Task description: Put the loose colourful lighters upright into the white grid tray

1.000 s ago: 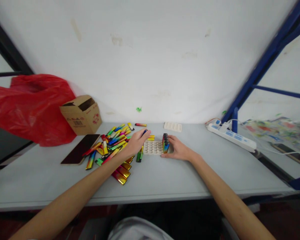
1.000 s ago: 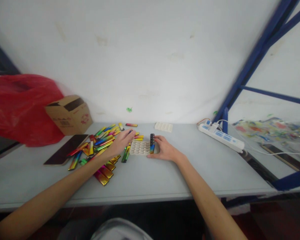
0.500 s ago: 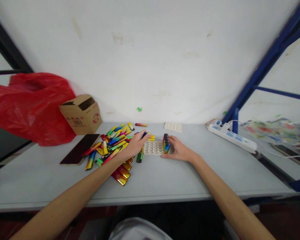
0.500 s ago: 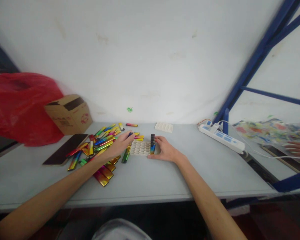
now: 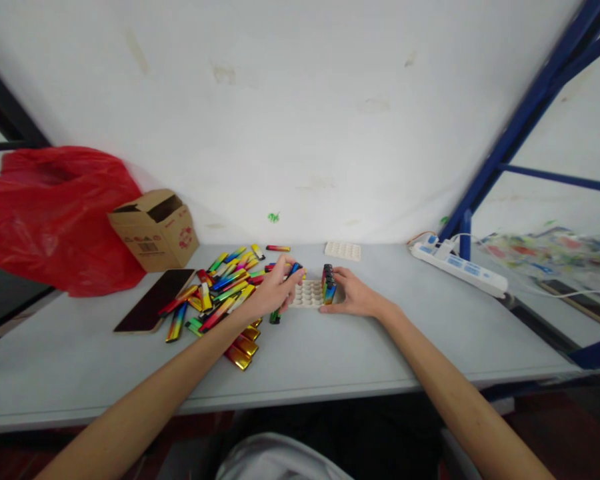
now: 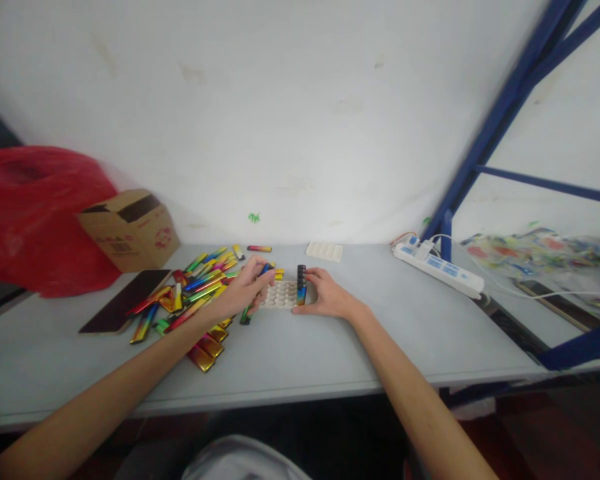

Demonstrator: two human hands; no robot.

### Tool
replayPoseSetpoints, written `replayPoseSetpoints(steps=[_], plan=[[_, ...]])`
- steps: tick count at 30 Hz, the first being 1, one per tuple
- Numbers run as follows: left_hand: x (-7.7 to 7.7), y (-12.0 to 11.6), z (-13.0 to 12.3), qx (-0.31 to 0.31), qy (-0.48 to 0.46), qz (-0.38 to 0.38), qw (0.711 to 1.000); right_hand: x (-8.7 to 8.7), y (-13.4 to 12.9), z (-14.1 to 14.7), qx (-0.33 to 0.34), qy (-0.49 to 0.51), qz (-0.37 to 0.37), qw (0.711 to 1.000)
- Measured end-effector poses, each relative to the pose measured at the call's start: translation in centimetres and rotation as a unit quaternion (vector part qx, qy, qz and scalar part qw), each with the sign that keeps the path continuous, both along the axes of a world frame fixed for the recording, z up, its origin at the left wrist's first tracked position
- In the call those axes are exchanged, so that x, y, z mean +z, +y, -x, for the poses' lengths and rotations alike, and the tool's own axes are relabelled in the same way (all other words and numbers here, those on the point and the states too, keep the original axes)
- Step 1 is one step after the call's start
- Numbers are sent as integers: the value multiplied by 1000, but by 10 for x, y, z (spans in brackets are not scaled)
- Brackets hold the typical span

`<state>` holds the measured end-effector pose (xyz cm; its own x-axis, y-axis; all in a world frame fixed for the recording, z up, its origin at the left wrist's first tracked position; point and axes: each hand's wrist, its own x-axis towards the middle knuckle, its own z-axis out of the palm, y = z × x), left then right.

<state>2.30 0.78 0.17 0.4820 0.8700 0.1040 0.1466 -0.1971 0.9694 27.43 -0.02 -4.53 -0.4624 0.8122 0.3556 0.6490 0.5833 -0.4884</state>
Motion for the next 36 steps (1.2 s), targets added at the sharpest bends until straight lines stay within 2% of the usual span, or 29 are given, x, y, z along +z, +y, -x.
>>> replayPoseSetpoints(steps=[4, 9, 15, 19, 25, 31, 36], plan=[[-4, 7, -2, -15, -18, -17, 1000, 3, 0, -3, 6, -4, 16, 1000], [-3, 17, -2, 38, 21, -130, 990, 5, 1, -7, -3, -14, 37, 999], [-2, 23, -8, -9, 54, -150, 987, 3, 1, -7, 6, -5, 34, 999], [1, 29, -9, 6, 124, -229, 966, 4, 0, -7, 7, 2, 36, 999], [0, 32, -21, -37, 161, -308, 937, 2, 0, -8, 4, -4, 34, 999], [-9, 31, -28, -56, 179, -266, 946, 3, -1, -8, 5, -6, 38, 999], [2, 39, -7, -57, 142, -205, 967, 6, -2, -7, 10, -8, 36, 999]])
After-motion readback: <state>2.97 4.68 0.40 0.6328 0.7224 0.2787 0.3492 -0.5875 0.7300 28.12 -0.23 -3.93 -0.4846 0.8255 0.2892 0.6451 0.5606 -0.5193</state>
